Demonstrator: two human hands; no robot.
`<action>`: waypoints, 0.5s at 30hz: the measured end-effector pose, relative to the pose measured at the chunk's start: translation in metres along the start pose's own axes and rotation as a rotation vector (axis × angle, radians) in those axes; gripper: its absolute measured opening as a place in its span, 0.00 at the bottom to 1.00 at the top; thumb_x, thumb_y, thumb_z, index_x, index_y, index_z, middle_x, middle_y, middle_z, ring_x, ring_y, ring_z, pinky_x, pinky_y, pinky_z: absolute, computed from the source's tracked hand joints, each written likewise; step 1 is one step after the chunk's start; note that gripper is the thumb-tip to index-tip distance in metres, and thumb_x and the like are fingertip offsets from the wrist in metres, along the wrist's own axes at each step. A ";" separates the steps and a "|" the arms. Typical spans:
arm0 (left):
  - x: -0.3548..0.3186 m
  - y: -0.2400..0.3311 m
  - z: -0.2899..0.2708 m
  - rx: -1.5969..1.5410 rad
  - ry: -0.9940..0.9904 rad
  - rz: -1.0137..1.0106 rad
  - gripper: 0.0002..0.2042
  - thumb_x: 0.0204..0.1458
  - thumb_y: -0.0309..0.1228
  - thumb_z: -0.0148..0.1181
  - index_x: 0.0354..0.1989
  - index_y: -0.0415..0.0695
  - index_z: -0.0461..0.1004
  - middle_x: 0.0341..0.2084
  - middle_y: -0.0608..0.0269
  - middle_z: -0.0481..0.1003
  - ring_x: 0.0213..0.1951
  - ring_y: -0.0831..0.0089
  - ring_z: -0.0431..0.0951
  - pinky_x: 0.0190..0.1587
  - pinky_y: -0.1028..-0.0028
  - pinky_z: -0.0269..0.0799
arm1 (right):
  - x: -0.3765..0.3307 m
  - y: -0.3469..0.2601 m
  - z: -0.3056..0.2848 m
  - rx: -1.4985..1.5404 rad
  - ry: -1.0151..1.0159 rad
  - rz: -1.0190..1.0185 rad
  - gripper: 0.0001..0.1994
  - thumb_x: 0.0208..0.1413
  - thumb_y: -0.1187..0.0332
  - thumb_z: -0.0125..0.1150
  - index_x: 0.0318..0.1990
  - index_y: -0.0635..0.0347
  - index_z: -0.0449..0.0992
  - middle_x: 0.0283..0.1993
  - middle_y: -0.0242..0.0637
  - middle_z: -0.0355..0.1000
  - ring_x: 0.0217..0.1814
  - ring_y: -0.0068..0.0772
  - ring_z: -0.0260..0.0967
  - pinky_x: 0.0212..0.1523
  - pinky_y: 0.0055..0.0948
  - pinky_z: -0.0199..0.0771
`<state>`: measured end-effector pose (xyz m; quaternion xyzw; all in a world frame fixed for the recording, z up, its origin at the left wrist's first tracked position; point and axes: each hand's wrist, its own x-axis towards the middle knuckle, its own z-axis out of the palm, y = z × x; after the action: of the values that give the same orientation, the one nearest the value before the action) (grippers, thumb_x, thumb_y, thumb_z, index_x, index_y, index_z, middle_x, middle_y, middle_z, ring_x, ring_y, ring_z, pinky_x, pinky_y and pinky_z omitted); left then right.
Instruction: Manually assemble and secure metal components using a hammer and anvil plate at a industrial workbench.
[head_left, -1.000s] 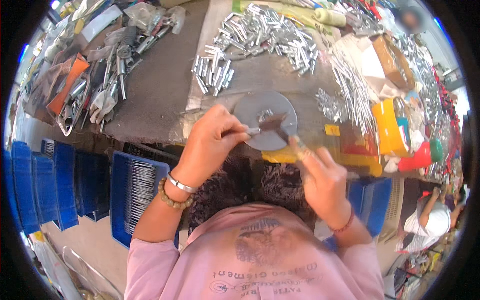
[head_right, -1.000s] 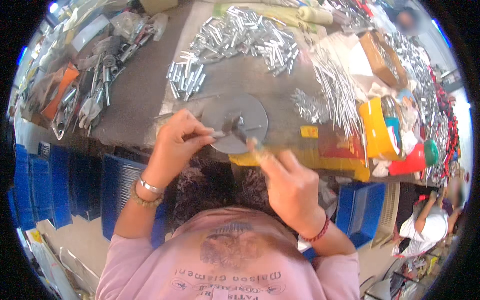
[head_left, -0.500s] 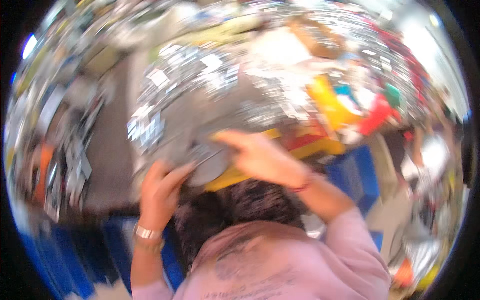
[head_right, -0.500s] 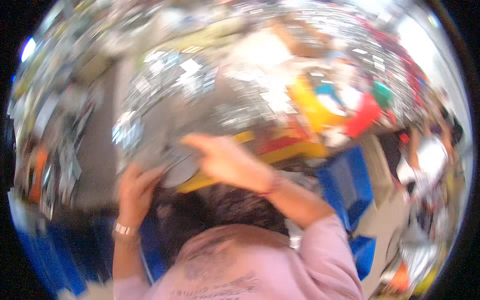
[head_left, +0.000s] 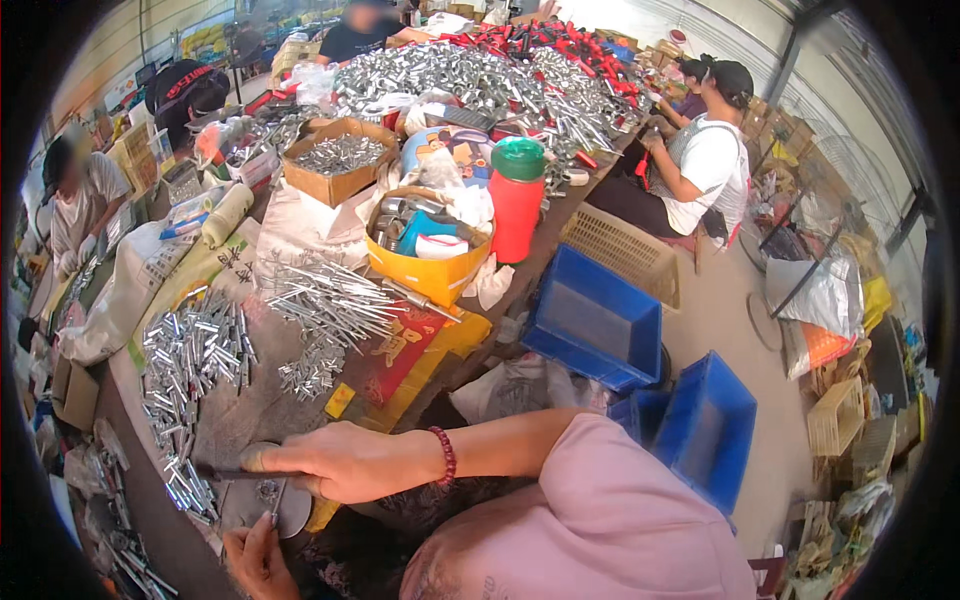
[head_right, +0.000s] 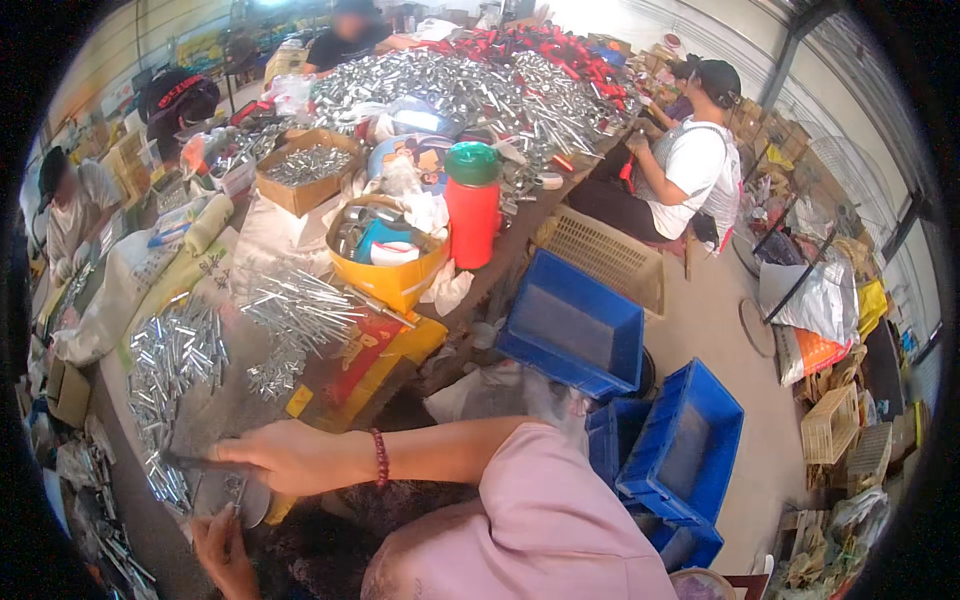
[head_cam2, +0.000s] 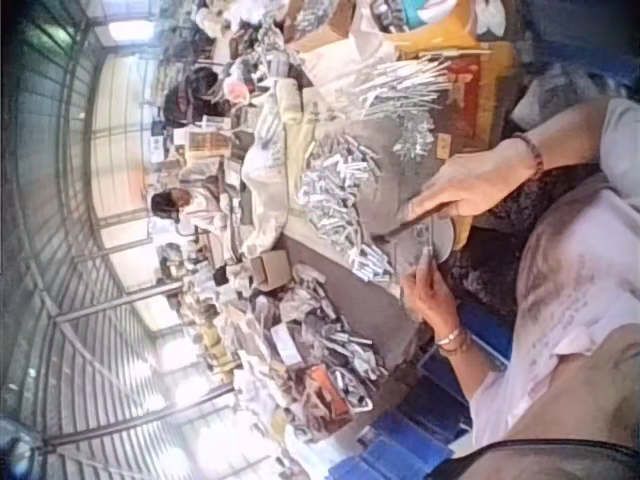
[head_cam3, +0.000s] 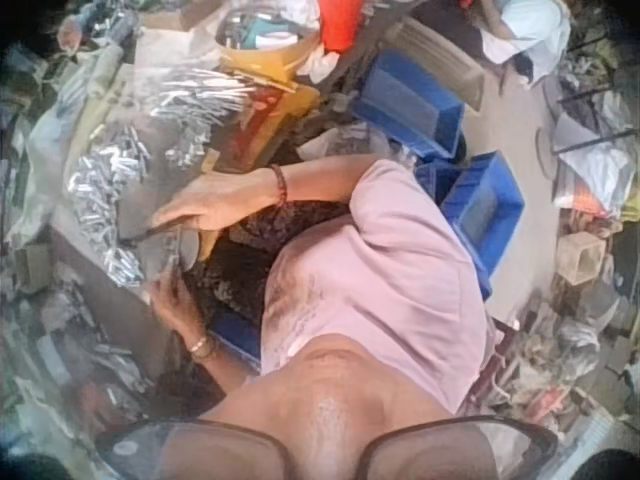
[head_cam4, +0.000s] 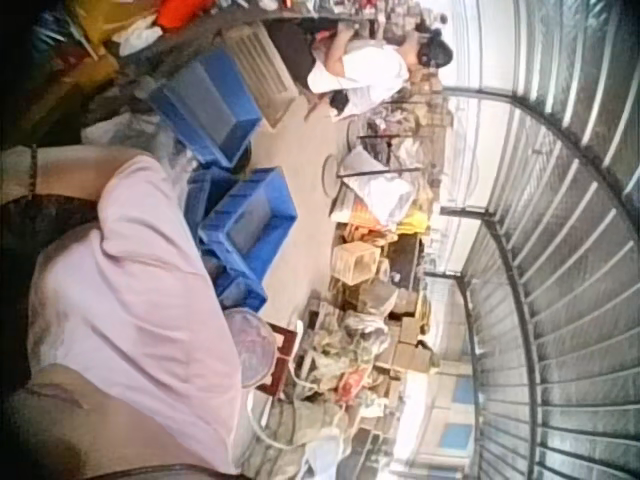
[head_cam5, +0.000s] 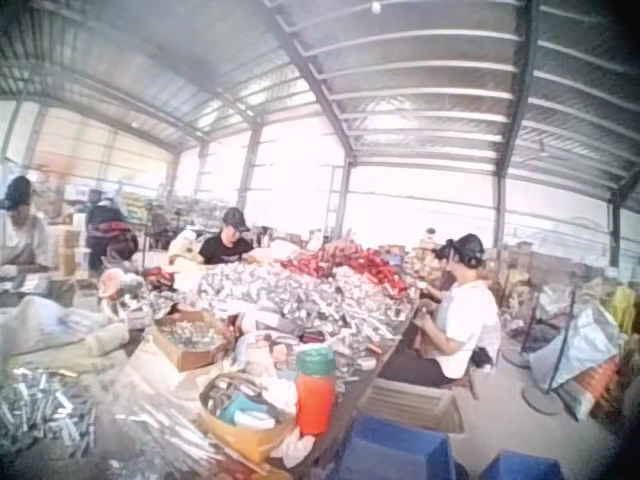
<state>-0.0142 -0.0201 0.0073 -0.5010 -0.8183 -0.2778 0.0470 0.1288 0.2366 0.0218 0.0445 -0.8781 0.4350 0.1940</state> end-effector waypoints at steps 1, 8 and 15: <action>-0.007 -0.004 0.002 0.019 -0.004 -0.038 0.16 0.61 0.24 0.71 0.57 0.53 0.89 0.43 0.48 0.83 0.42 0.49 0.84 0.47 0.54 0.79 | -0.002 -0.003 0.006 0.021 -0.044 -0.044 0.29 0.59 0.77 0.64 0.70 0.57 0.74 0.56 0.50 0.80 0.52 0.62 0.80 0.49 0.54 0.82; 0.008 0.007 0.015 -0.210 0.151 -0.059 0.13 0.53 0.19 0.75 0.47 0.42 0.87 0.33 0.54 0.78 0.37 0.55 0.78 0.41 0.62 0.74 | -0.036 -0.023 -0.010 -0.143 0.153 0.034 0.29 0.61 0.78 0.66 0.71 0.58 0.76 0.63 0.52 0.81 0.60 0.58 0.83 0.57 0.48 0.85; 0.000 0.002 0.010 -0.420 0.137 -0.239 0.07 0.52 0.22 0.78 0.38 0.38 0.86 0.31 0.62 0.78 0.35 0.68 0.77 0.39 0.70 0.72 | -0.046 -0.032 -0.005 -0.313 -0.047 0.026 0.26 0.65 0.76 0.68 0.71 0.55 0.79 0.42 0.45 0.81 0.35 0.53 0.81 0.34 0.43 0.80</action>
<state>-0.0101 -0.0145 -0.0008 -0.3793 -0.7910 -0.4788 -0.0358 0.1808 0.2162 0.0312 0.0126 -0.9399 0.2944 0.1725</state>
